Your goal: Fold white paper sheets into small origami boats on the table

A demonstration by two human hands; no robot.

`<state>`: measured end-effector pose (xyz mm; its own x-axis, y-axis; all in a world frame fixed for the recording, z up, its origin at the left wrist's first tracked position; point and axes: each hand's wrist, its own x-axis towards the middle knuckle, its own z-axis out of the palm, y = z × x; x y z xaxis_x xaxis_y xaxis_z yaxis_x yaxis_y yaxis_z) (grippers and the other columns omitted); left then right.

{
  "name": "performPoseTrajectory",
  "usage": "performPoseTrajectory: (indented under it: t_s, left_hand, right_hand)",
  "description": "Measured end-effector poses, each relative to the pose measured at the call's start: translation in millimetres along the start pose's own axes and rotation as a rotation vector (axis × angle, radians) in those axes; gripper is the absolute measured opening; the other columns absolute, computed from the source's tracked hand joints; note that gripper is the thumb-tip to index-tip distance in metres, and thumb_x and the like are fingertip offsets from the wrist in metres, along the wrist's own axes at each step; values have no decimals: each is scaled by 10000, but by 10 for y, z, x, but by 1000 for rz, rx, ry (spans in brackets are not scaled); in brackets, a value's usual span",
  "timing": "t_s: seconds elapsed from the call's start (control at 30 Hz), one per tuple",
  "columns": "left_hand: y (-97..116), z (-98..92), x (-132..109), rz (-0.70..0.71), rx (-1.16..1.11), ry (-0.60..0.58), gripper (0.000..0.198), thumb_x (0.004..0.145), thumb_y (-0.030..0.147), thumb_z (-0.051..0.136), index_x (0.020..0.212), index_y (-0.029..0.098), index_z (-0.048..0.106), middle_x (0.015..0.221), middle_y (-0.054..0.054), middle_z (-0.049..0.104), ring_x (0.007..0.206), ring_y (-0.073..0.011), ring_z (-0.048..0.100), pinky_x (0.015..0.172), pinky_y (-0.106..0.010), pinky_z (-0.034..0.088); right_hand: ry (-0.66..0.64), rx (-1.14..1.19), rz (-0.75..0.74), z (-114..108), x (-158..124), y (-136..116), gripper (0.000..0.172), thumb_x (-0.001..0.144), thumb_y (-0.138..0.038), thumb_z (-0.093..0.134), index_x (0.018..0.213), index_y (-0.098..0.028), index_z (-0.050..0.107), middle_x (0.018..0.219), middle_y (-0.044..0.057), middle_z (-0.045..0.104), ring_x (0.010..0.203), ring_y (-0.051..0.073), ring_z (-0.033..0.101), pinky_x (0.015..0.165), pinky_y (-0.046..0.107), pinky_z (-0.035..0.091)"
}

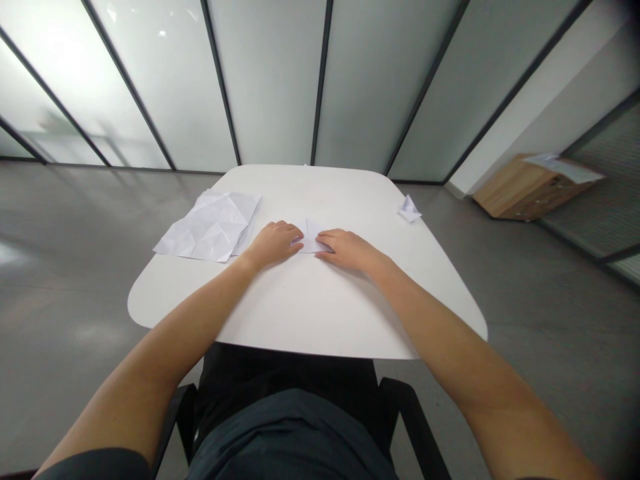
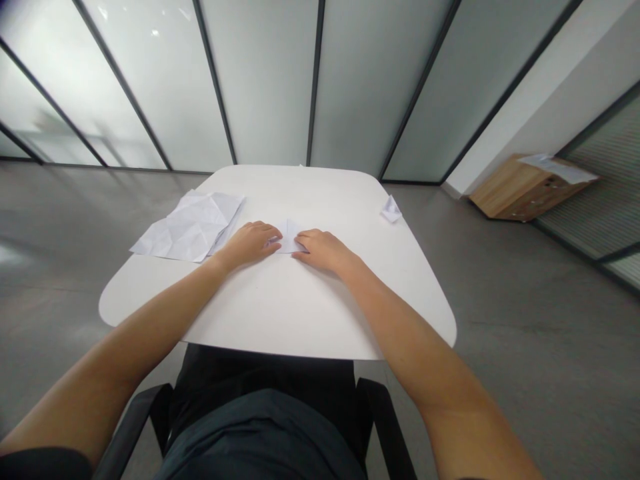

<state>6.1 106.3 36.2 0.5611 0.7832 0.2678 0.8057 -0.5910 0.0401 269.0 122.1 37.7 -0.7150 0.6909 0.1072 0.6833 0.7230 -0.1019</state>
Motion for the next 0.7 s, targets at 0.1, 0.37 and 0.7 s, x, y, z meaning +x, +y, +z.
performPoseTrajectory:
  t_s: [0.1,0.37,0.7]
  left_hand:
    - [-59,-14,-21,30,-41,-43,406,1037,515,537,1294,253,711,1294,-57,749,1185,-266,667,1039,-393,492]
    - [-219,-36,-63,69,-125,-129,538,985,623,601,1381,272,700,1445,-44,696,1318,-274,632,1160,-395,454]
    - [-238,-129,-60,64,-232,-131,427,1046,542,502,1212,281,796,1272,-11,788,1198,-225,719,1058,-328,516]
  right_hand:
    - [5,4,0,2,4,21,485,1040,-462,588,1435,-195,676,1510,141,629,1393,336,583,1186,473,460]
    - [-5,2,-32,-50,-11,-5,441,1045,-411,583,1393,-168,703,1478,141,655,1358,308,604,1140,434,492]
    - [-15,56,-89,-90,-46,31,386,1059,-368,538,1338,-193,740,1415,108,703,1296,270,642,1143,401,474]
